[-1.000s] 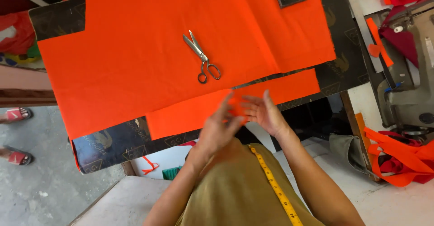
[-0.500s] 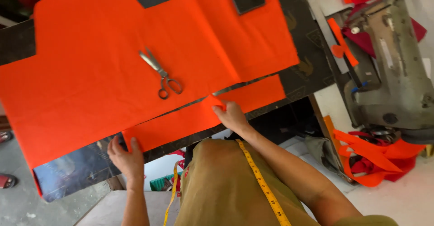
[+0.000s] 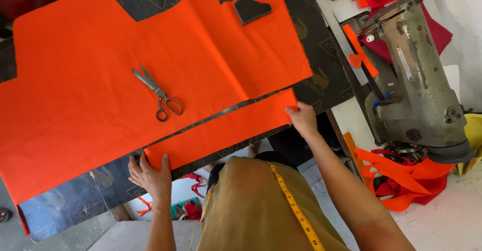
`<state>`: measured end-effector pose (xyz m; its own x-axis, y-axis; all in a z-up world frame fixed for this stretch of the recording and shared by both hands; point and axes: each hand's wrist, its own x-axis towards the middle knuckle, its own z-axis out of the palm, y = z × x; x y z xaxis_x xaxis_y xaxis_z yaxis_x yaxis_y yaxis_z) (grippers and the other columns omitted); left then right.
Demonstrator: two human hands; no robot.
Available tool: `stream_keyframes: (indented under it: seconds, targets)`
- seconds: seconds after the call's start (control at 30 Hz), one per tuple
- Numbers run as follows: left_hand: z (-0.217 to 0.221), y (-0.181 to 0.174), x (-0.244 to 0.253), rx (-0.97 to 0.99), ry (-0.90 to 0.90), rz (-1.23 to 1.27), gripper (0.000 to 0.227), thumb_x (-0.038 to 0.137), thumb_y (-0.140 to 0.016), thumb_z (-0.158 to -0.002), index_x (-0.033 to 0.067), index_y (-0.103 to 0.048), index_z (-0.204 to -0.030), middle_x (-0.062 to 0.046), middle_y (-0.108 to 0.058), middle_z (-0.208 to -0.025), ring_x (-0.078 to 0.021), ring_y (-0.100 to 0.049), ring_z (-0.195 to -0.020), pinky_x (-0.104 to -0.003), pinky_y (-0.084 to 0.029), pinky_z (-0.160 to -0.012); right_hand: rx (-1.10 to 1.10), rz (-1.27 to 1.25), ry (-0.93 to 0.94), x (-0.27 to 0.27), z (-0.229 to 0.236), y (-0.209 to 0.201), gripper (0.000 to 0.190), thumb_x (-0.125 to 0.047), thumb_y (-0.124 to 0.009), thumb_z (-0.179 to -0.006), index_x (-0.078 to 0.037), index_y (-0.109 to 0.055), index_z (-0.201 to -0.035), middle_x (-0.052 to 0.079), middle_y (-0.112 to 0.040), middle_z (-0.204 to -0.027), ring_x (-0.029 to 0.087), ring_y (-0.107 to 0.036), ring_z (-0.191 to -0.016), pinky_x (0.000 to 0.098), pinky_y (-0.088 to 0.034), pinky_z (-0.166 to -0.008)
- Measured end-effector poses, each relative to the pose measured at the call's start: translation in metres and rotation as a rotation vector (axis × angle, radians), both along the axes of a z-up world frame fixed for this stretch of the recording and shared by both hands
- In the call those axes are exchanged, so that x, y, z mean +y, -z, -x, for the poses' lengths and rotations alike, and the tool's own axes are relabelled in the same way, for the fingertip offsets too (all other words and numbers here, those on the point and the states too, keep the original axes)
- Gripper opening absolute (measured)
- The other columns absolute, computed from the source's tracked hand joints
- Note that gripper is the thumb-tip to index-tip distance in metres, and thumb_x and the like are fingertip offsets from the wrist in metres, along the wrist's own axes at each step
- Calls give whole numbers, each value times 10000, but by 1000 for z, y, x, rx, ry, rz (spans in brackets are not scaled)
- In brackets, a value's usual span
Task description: The person measures and marks a large piece of orange fabric using a metal L-square ruler. They then use scissors to cut the fabric along the marked lines, separating a strip from the main piece. Finally, the person folds the cut fabric pieces on the table.
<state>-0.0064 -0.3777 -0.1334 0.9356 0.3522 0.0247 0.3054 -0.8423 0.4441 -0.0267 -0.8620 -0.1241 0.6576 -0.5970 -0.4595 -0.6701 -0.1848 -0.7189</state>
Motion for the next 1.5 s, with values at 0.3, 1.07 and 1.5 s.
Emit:
stream_keyframes:
  seconds: [0.3,1.07,1.5]
  targets:
    - [8,25,9,-68,13,-4,400,385,-788,-911,87,-653,-1141,-125,-412,-1590,-374,-297,-1525,-679,-145,-1205,-150,392,-131,-19,10,19,230,-313,-817,-895,-116,-796,-1012,123,-713,-905,340,-713,-872,405,-561,-702]
    - [-8,-88,-135,184,75,660,223,363,-729,-918,154,-690,-849,-60,-565,-608,-251,-541,-535,-381,-434,-540,83,-279,-265,132,-19,-63,220,-269,-778,-926,-73,-785,-1027,119,-772,-824,194,-738,-761,328,-583,-649]
    - [99,38,117,-24,-341,247,574,-2,-562,-833,37,-579,-1406,-218,-589,-1248,-422,-564,-1132,-444,-458,-987,182,43,-393,115,-9,23,593,-525,-810,-873,-20,-762,-1180,239,-731,-1107,375,-663,-1144,456,-540,-890]
